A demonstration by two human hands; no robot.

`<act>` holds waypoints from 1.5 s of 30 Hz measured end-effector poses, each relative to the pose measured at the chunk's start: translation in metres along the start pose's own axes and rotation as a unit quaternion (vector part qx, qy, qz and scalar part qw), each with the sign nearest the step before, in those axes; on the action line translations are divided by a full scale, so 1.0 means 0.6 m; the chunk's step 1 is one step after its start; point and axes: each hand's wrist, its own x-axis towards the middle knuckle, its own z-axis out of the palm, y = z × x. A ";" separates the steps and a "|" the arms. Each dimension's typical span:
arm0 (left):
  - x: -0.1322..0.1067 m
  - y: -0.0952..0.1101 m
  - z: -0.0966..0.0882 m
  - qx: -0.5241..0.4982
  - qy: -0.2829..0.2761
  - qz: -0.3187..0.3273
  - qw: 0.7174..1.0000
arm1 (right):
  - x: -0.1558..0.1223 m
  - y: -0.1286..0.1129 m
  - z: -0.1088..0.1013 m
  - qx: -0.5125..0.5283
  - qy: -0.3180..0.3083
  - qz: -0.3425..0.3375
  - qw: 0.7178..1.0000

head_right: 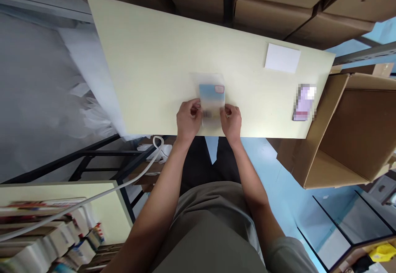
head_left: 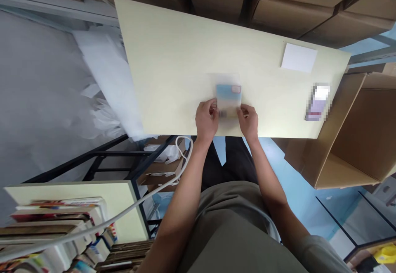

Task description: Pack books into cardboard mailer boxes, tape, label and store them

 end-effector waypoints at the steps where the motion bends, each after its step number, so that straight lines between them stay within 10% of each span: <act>1: 0.001 -0.002 0.000 -0.003 -0.004 -0.001 1.000 | -0.004 -0.007 0.001 0.008 0.000 0.001 1.000; 12: -0.002 0.007 -0.026 -0.041 -0.048 -0.023 0.998 | -0.068 -0.109 0.006 -0.010 -0.034 -0.047 0.998; 17: -0.013 0.010 -0.083 -0.106 0.021 -0.052 0.993 | -0.077 -0.136 0.028 -0.034 -0.097 -0.104 0.989; 32: 0.014 -0.055 -0.109 -0.018 0.049 -0.040 0.998 | -0.022 -0.075 0.093 -0.015 -0.069 -0.025 0.997; 45: 0.064 -0.092 -0.191 -0.273 0.053 -0.118 0.953 | -0.031 -0.209 0.181 0.187 -0.115 -0.014 0.975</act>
